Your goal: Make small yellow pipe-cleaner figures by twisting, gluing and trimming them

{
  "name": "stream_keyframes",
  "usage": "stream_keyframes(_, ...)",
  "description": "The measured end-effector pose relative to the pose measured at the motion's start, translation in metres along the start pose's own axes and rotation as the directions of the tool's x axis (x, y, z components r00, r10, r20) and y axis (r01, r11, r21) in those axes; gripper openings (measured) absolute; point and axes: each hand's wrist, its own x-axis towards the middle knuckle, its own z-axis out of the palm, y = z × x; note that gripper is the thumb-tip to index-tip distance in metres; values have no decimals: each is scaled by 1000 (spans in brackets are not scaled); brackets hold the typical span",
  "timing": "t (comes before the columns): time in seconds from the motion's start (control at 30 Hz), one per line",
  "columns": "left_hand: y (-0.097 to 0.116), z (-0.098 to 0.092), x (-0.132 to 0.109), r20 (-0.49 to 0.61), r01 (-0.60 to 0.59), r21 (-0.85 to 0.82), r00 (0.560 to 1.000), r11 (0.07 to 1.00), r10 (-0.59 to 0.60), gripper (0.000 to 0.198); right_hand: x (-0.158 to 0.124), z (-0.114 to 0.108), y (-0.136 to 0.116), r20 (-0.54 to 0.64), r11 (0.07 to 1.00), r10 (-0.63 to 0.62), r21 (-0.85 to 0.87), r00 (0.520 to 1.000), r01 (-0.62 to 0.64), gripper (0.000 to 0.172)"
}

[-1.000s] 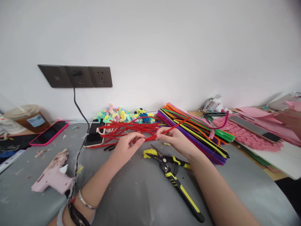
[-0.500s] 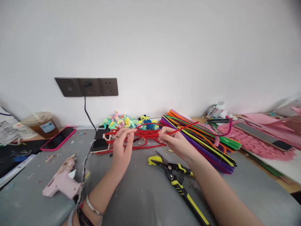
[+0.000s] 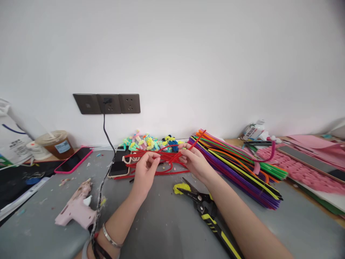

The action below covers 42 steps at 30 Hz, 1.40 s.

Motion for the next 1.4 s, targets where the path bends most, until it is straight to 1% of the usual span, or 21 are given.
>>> stream_keyframes(0.07, -1, 1, -2, 30, -14, -13, 999, 1000, 15, 19, -5, -1, 4, 19, 1000, 6, 4, 1000, -6, 23)
stream_keyframes(0.17, 3, 3, -6, 121, -30, 22, 992, 999, 28, 24, -11, 2, 4, 60, 1000, 11, -3, 998, -10, 25)
stream_keyframes(0.23, 7, 4, -9, 181, -76, 86, 982, 993, 60, 23, -13, 6, 3, 79, 1000, 16, -24, 997, -14, 27)
stream_keyframes(0.3, 11, 5, -10, 191, -158, 146, 973, 977, 129, 20, -15, 9, 2, 82, 999, 18, -45, 996, -14, 28)
stream_keyframes(0.37, 13, 4, -10, 160, -203, 178, 971, 963, 176, 22, -15, 11, 3, 73, 998, 15, -60, 997, -10, 28)
stream_keyframes(0.4, 13, 3, -10, 133, -203, 187, 975, 961, 180, 24, -16, 11, 3, 67, 998, 12, -65, 998, -7, 28)
stream_keyframes(0.53, 7, -1, -6, 7, -111, 188, 994, 976, 112, 24, -14, 9, 5, 26, 998, -20, -67, 999, 21, 27)
stream_keyframes(0.63, 3, -1, -5, -41, -54, 150, 997, 987, 61, 30, -11, 6, 5, -82, 995, -100, -16, 992, 99, 25)
stream_keyframes(0.77, 1, 0, -4, -44, -39, 87, 998, 995, 43, 34, -4, 1, 4, -264, 966, -225, 61, 938, 250, 27)
stream_keyframes(0.9, 1, 2, -3, -74, -31, 33, 997, 999, 33, 38, 0, -4, 2, -385, 933, -286, 95, 877, 346, 26)
stream_keyframes(0.97, 2, 1, -3, -83, -19, 4, 996, 1000, 20, 39, 1, -6, 1, -442, 913, -321, 89, 837, 397, 25)
stream_keyframes(1.03, 3, 0, -4, -71, -19, 3, 997, 1000, 19, 42, 1, -9, 0, -482, 892, -357, 78, 800, 446, 23)
stream_keyframes(1.13, 4, -1, -4, -32, -20, 62, 999, 998, 22, 51, 2, -14, -1, -491, 874, -401, 48, 773, 484, 20)
stream_keyframes(1.2, 2, -2, -3, -37, -8, 76, 999, 997, 11, 53, 2, -17, -1, -473, 871, -428, 11, 770, 491, 18)
stream_keyframes(1.3, -2, -1, -2, -83, -21, 38, 996, 999, 25, 47, 3, -18, 0, -438, 880, -432, -14, 788, 475, 18)
stream_keyframes(1.33, -3, -1, -2, -94, -31, 28, 995, 999, 33, 45, 3, -17, 1, -429, 886, -422, -10, 799, 463, 18)
stream_keyframes(1.4, -4, -1, -1, -104, -37, 26, 994, 999, 39, 42, 2, -13, 1, -401, 908, -376, 20, 836, 418, 20)
